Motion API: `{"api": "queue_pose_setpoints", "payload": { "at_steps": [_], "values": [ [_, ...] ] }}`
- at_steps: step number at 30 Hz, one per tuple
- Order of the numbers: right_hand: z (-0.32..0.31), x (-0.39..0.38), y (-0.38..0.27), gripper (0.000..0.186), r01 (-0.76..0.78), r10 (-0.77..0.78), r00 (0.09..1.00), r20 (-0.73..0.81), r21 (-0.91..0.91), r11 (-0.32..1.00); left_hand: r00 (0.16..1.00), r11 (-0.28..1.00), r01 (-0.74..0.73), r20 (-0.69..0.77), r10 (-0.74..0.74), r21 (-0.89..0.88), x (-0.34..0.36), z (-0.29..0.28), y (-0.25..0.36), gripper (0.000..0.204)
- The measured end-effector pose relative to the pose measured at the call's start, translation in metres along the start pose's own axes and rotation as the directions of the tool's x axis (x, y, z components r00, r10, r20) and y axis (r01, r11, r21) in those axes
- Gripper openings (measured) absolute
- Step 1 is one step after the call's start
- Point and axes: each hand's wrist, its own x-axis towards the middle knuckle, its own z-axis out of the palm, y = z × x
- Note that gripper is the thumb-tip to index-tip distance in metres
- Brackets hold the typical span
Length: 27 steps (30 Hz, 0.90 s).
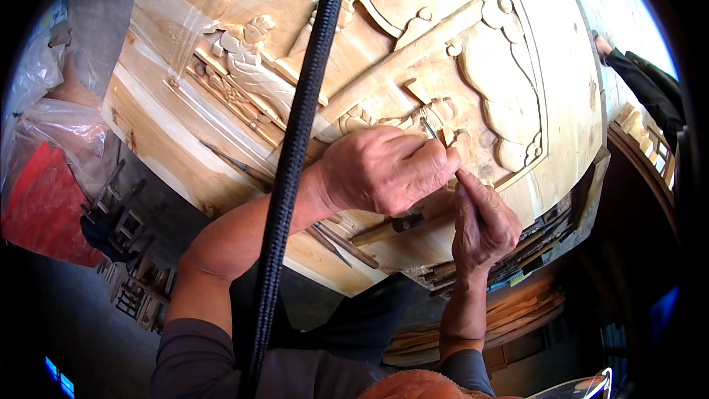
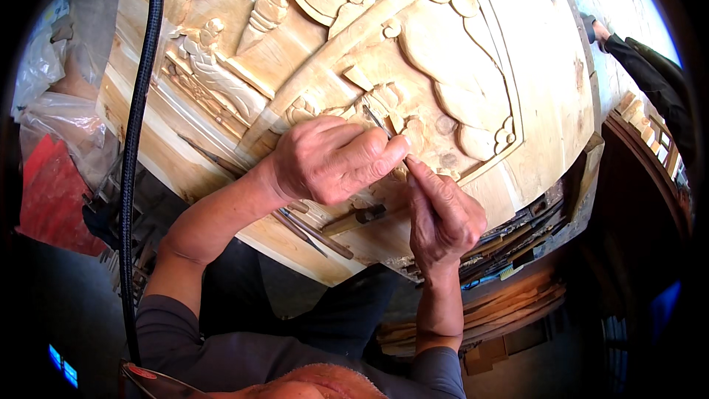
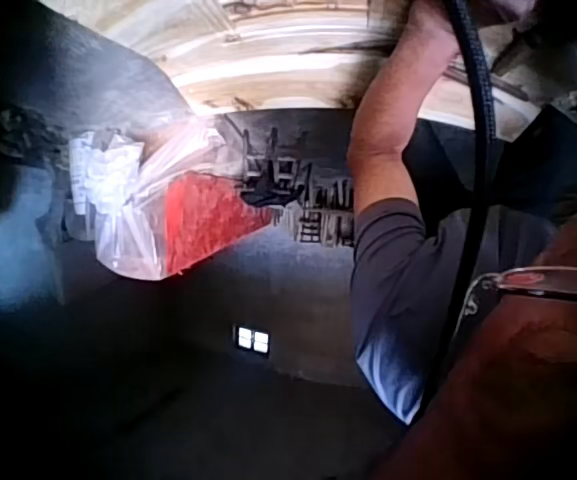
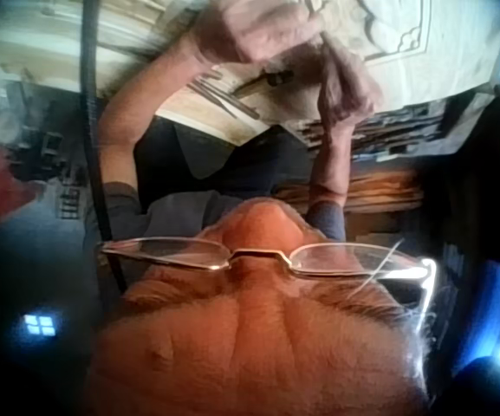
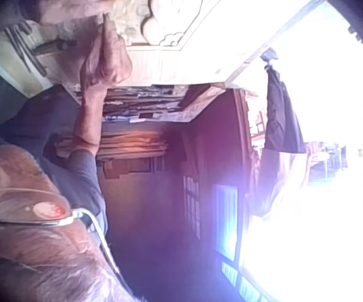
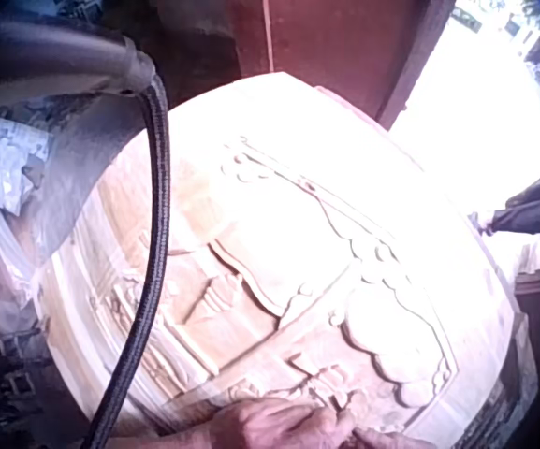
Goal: The person carves a wooden plaque using various chisels, carefully detailing the relief figures and patterns.
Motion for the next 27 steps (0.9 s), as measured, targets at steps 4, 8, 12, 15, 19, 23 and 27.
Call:
{"api": "queue_pose_setpoints", "payload": {
  "at_steps": [4, 8, 12, 15, 19, 23, 27],
  "values": [
    [-0.002, 0.006, 0.0, 0.037, 0.07, -0.07, 0.997, -0.016, -0.017, 0.997, 0.999, 1.0, 0.007, -0.035, -0.008, -0.019, 0.0, 0.004, 0.0, 0.037],
    [-0.001, 0.004, -0.003, 0.034, 0.026, -0.026, 0.999, -0.018, -0.019, 0.999, 1.0, 1.0, 0.008, -0.019, -0.008, -0.02, 0.001, 0.001, 0.0, 0.039],
    [0.001, 0.002, -0.009, 0.03, -0.014, 0.014, 0.999, -0.04, -0.009, 1.0, 1.0, 1.0, 0.007, -0.02, -0.007, -0.023, 0.0, 0.0, 0.0, 0.04],
    [0.001, 0.0, -0.012, 0.027, -0.047, 0.047, 0.998, -0.044, -0.007, 0.999, 1.0, 0.999, 0.006, -0.025, -0.007, -0.044, -0.001, 0.002, -0.001, 0.04],
    [0.001, -0.002, -0.014, 0.025, -0.13, 0.131, 0.991, -0.04, 0.027, 0.991, 1.0, 0.999, 0.005, -0.001, -0.005, -0.034, 0.001, -0.001, -0.001, 0.04],
    [0.003, -0.005, -0.017, 0.024, -0.204, 0.205, 0.978, -0.022, 0.052, 0.978, 1.0, 0.999, 0.006, -0.022, -0.007, -0.033, -0.002, 0.0, -0.001, 0.038],
    [0.002, -0.008, -0.014, 0.023, -0.235, 0.238, 0.971, -0.035, 0.064, 0.97, 1.0, 1.0, 0.002, 0.015, -0.002, -0.025, 0.001, 0.0, 0.0, 0.037]
  ]
}}
